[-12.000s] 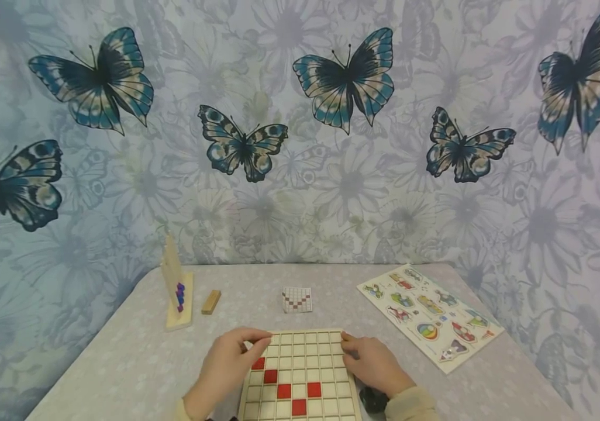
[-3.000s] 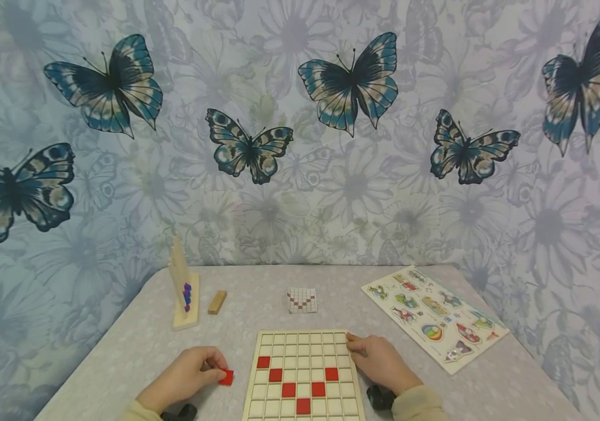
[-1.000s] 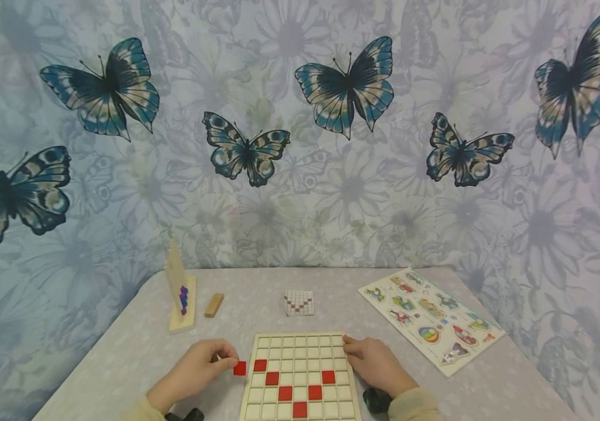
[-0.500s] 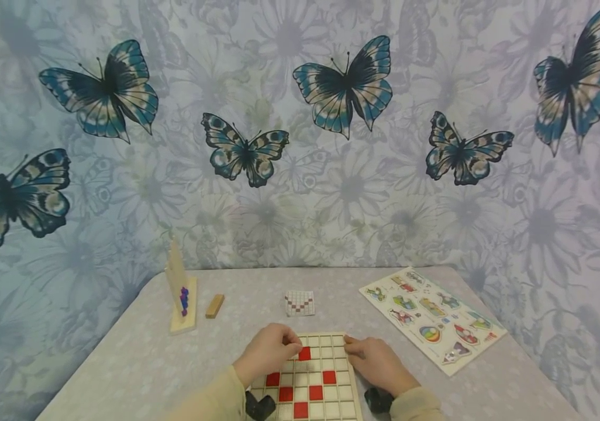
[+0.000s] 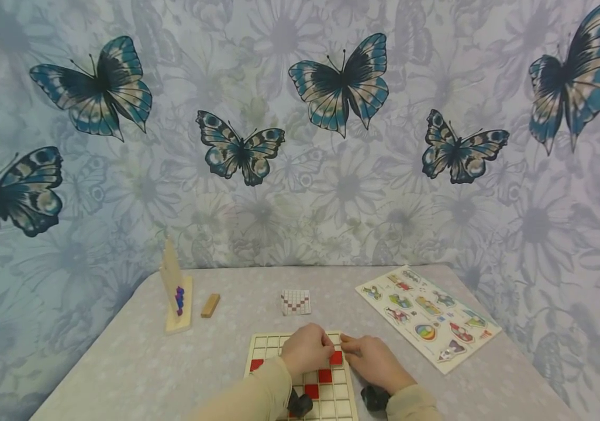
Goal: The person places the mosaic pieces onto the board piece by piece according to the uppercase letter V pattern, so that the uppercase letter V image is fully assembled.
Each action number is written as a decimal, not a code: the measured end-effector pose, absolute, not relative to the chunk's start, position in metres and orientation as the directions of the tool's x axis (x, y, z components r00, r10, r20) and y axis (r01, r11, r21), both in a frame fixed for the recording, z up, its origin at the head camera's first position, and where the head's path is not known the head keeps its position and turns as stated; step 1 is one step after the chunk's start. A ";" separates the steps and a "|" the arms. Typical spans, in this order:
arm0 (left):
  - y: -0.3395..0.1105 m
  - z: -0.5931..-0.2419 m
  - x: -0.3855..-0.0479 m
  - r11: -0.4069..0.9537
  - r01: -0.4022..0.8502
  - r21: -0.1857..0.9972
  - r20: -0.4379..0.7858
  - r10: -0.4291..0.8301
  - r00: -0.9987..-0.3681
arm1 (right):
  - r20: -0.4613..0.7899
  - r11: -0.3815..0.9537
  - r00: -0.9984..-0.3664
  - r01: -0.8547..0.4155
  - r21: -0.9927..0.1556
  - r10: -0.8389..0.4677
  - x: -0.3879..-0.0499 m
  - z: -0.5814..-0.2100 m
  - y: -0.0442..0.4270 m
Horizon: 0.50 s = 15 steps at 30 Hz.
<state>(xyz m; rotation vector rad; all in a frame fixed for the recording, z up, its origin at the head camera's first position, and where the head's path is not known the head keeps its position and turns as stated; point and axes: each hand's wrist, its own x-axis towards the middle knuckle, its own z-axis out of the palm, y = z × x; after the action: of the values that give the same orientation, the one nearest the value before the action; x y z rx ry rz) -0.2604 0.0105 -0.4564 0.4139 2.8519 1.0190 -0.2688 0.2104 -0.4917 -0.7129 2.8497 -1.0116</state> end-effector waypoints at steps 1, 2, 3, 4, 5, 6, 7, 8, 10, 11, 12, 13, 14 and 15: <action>0.011 -0.457 -0.260 0.749 0.223 0.624 0.009 0.278 -0.960 | 0.115 0.684 -0.895 -0.408 -0.605 -0.432 -0.268 -0.492 0.210; 0.012 -0.457 -0.259 0.757 0.224 0.614 0.012 0.275 -0.961 | 0.116 0.683 -0.893 -0.411 -0.605 -0.434 -0.268 -0.492 0.210; 0.013 -0.458 -0.259 0.763 0.228 0.605 0.014 0.276 -0.961 | 0.117 0.682 -0.892 -0.413 -0.604 -0.436 -0.269 -0.491 0.210; 0.013 -0.457 -0.259 0.773 0.226 0.593 0.009 0.274 -0.962 | 0.119 0.681 -0.891 -0.416 -0.603 -0.439 -0.269 -0.491 0.210; 0.014 -0.457 -0.259 0.781 0.231 0.580 0.011 0.275 -0.961 | 0.121 0.681 -0.890 -0.418 -0.601 -0.440 -0.269 -0.491 0.210; 0.015 -0.457 -0.259 0.787 0.239 0.569 0.018 0.278 -0.960 | 0.123 0.680 -0.890 -0.418 -0.602 -0.439 -0.269 -0.490 0.211; 0.016 -0.456 -0.259 0.791 0.246 0.559 0.022 0.283 -0.959 | 0.124 0.682 -0.891 -0.417 -0.601 -0.436 -0.269 -0.490 0.211; 0.017 -0.456 -0.259 0.796 0.253 0.550 0.026 0.287 -0.958 | 0.126 0.684 -0.892 -0.417 -0.599 -0.434 -0.269 -0.490 0.212; 0.020 -0.455 -0.258 0.810 0.258 0.526 0.025 0.288 -0.957 | 0.120 0.687 -0.895 -0.411 -0.599 -0.431 -0.269 -0.491 0.213; 0.021 -0.456 -0.258 0.817 0.261 0.514 0.026 0.289 -0.957 | 0.117 0.687 -0.895 -0.409 -0.600 -0.430 -0.268 -0.491 0.214; 0.023 -0.456 -0.257 0.825 0.264 0.500 0.030 0.288 -0.957 | 0.116 0.685 -0.894 -0.409 -0.603 -0.432 -0.268 -0.492 0.214; 0.024 -0.456 -0.257 0.834 0.268 0.483 0.035 0.287 -0.957 | 0.115 0.682 -0.892 -0.412 -0.604 -0.437 -0.268 -0.492 0.215; 0.025 -0.456 -0.257 0.842 0.270 0.468 0.036 0.287 -0.957 | 0.117 0.678 -0.889 -0.417 -0.605 -0.442 -0.268 -0.492 0.216; 0.026 -0.456 -0.257 0.849 0.273 0.454 0.036 0.288 -0.957 | 0.119 0.674 -0.886 -0.423 -0.606 -0.448 -0.268 -0.493 0.216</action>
<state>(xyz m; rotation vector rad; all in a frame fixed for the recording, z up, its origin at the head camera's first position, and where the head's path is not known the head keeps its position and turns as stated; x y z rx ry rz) -0.2567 0.0258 -0.4556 0.4534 2.9883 0.7256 -0.2684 0.2159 -0.4928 -0.7386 2.8379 -1.0117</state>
